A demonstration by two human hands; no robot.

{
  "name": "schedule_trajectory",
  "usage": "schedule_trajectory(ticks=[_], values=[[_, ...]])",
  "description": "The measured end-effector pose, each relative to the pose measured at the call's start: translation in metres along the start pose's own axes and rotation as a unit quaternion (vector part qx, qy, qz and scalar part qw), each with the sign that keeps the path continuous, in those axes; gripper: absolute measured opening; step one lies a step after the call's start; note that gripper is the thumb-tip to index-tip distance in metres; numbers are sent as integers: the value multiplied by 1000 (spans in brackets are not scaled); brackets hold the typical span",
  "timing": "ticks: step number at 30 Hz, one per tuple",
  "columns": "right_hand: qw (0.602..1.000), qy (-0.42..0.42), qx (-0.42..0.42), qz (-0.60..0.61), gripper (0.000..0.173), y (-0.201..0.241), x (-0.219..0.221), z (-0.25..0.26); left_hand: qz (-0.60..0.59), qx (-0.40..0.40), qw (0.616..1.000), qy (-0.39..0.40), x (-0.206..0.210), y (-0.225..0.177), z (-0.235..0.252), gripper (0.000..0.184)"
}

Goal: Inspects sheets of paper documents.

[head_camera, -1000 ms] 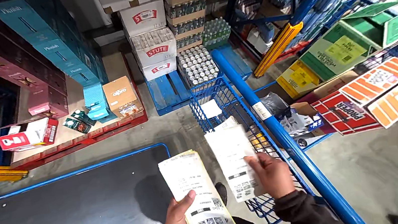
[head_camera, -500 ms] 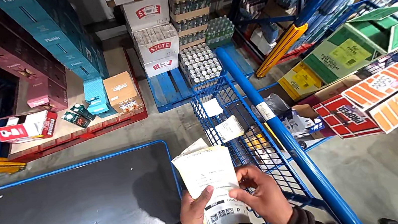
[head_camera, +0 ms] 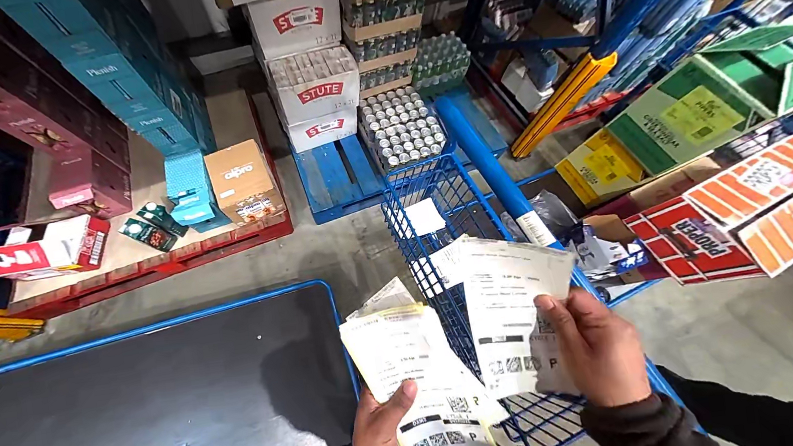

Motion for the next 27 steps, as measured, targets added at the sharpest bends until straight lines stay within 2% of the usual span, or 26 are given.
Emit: schedule_trajectory(ticks=[2, 4, 5, 7, 9, 11, 13, 15, 18, 20, 23, 27], values=[[994, -14, -81, -69, 29, 5, 4, 5, -14, 21, 999, 48, -5, -2, 1, 53], [993, 26, -99, -54, 27, 15, 17, 0, -5, 31, 996, 80, -7, -3, 2, 54], [995, 60, -76, -23, 25, 19, 25, -5, 5, 34, 996, 83, -7, -2, 3, 55], [985, 164, 25, 56, 22, 23, 40, -9, 32, 45, 996, 72, -6, -1, 5, 53], [945, 287, 111, 109, 22, 24, 54, -12, 54, 50, 995, 72, -5, 1, 7, 48], [892, 409, 147, 122, 24, 26, 65, -13, 62, 41, 994, 80, -5, 0, 7, 44], [863, 464, 157, 126, 26, 25, 70, -15, 68, 26, 995, 72, -2, 0, 7, 43], [889, 401, 154, 156, 27, 20, 68, -20, 70, 16, 996, 43, 0, 0, 6, 41], [944, 250, 88, 196, 29, 17, 60, -27, 79, 11, 997, -1, 3, -1, 8, 37], [952, 229, 44, 200, 33, 20, 54, -34, 72, 5, 997, -18, 5, -1, 9, 37], [971, 205, -1, 126, 36, 28, 53, -42, 58, -7, 998, -27, 7, -2, 10, 37], [978, 193, 6, 80, 30, 31, 54, -41, 48, -5, 999, -23, 9, 0, 11, 37]])
Point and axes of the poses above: each hand's wrist, its own z-axis towards the middle knuckle, its own x-axis out of the palm, y = z × x, the point moved 3 cm from there along z, towards the middle knuckle, and after that the axes turned 7 degrees about -y, right-handed, at the moved point
